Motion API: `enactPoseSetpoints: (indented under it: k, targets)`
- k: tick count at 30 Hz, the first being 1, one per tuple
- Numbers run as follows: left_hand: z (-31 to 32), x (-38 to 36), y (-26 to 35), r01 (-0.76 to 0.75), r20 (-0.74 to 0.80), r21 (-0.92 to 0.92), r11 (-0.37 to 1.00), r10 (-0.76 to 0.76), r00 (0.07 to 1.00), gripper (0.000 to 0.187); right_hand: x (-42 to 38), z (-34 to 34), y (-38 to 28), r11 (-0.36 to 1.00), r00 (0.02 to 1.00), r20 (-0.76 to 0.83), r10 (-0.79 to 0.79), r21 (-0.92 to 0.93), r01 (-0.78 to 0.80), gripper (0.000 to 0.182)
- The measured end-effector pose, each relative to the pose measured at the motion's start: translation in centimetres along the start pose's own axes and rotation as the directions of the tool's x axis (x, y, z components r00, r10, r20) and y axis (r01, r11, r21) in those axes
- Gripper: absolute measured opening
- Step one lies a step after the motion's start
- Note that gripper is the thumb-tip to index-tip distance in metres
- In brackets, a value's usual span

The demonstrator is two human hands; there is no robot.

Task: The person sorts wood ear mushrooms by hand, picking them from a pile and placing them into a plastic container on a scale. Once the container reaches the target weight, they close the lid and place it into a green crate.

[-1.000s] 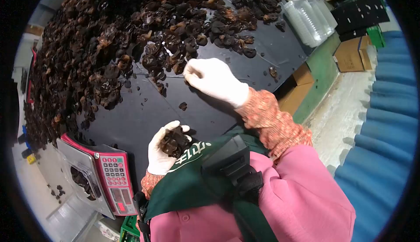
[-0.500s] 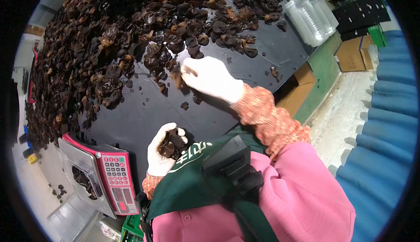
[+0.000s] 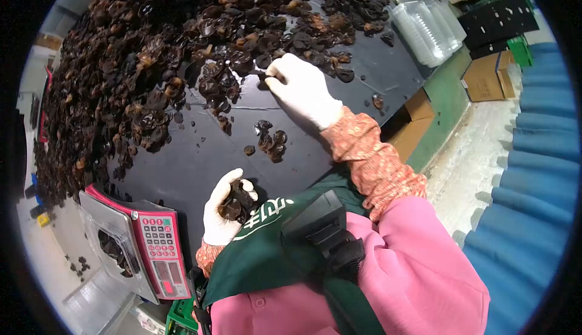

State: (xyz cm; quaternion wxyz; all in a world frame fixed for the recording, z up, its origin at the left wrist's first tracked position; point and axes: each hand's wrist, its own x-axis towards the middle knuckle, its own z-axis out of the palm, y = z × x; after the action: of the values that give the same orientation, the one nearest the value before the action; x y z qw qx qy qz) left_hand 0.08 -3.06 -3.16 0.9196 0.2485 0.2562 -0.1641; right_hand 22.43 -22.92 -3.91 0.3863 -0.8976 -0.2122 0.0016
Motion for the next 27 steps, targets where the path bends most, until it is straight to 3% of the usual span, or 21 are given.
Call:
enactPoseSetpoints:
  k: [3,5,6,7,9,10,11,12,13,14,15,17,19,20,21,23,25,26,27]
  targets:
    - [0.1,0.3,0.1,0.035,-0.019,-0.029,0.999,-0.035,0.999,0.047,-1.1,-2.2,-3.1,0.939,0.960,0.226,0.164,0.262,-0.222,0.018]
    - [0.7,0.7,0.2,0.096,-0.049,-0.066,0.993,-0.100,0.994,0.056,-2.9,-2.4,-5.5,0.911,0.938,0.345,0.009,0.384,-0.150,0.017]
    - [1.5,0.8,0.5,0.123,-0.012,-0.105,0.987,-0.125,0.992,0.071,-3.5,-1.8,-6.2,0.941,0.908,0.356,-0.219,0.323,0.101,0.018]
    - [1.1,1.0,0.5,0.134,0.033,-0.204,0.970,-0.130,0.991,0.073,-4.6,-1.2,-7.1,0.929,0.854,0.447,-0.267,0.355,0.105,0.022]
    - [1.6,1.1,0.5,0.092,-0.067,-0.072,0.993,-0.097,0.993,0.068,-5.6,-0.6,-8.5,0.899,0.777,0.491,-0.394,0.382,0.214,0.024]
    - [0.9,0.8,0.5,0.090,-0.055,-0.073,0.993,-0.094,0.994,0.058,-4.8,-1.1,-9.4,0.894,0.790,0.521,-0.324,0.442,0.075,0.025]
    - [0.1,0.8,-0.2,0.081,-0.259,-0.249,0.965,-0.147,0.955,0.047,-3.7,-1.5,-9.9,0.869,0.789,0.558,-0.257,0.491,-0.065,0.027]
    - [-0.3,0.7,-0.2,0.073,-0.103,-0.182,0.981,-0.093,0.990,0.044,-2.2,-1.2,-9.5,0.898,0.861,0.440,-0.255,0.439,0.041,0.028]
    - [-0.7,0.6,-0.2,0.053,0.059,-0.115,0.992,-0.047,0.997,0.041,-0.7,0.7,-8.2,0.883,0.912,0.147,-0.382,0.349,0.314,0.029]
    - [-1.1,0.8,-0.2,0.051,0.084,-0.125,0.991,-0.041,0.996,0.039,1.0,1.7,-7.7,0.897,0.942,0.031,-0.334,0.319,0.307,0.027]
    - [-1.2,0.7,-0.3,0.045,0.078,-0.114,0.992,-0.037,0.996,0.039,2.6,3.1,-7.2,0.917,0.916,-0.106,-0.387,0.059,0.394,0.028]
    - [-1.3,0.7,-0.4,0.032,0.070,-0.092,0.995,-0.026,0.997,0.040,4.2,5.6,-4.4,0.907,0.926,0.072,-0.370,-0.188,0.377,0.026]
    - [-1.5,0.2,-0.1,-0.004,0.077,-0.066,0.998,0.009,0.997,0.040,3.1,5.7,-3.7,0.868,0.866,0.186,-0.465,-0.099,0.487,0.022]
    - [-1.6,0.0,-0.2,-0.027,0.073,-0.065,0.997,0.032,0.997,0.040,2.3,4.3,-3.8,0.877,0.855,0.278,-0.438,-0.077,0.474,0.016]
    - [-2.1,-0.3,-0.2,-0.035,0.064,-0.085,0.996,0.041,0.997,0.040,1.0,3.3,-3.8,0.880,0.876,0.195,-0.442,-0.094,0.465,0.012]
    - [-3.0,-0.3,0.1,-0.036,0.056,-0.111,0.993,0.043,0.998,0.040,-0.7,1.9,-2.2,0.921,0.917,0.091,-0.389,0.058,0.385,0.010]
    - [-2.2,-0.5,0.3,-0.012,-0.062,-0.093,0.996,0.006,0.998,0.039,-2.1,0.0,-1.7,0.957,0.983,0.081,-0.163,0.257,0.137,0.009]
    - [-2.1,-0.3,0.3,-0.056,-0.040,0.058,0.997,0.058,0.998,0.039,-2.7,-1.2,-2.3,0.922,0.971,0.207,0.118,0.341,-0.184,0.009]
    - [-2.1,-0.2,0.4,-0.034,-0.031,0.037,0.999,0.035,0.999,0.037,-3.1,-1.5,-1.9,0.961,0.985,0.149,0.081,0.249,-0.117,0.011]
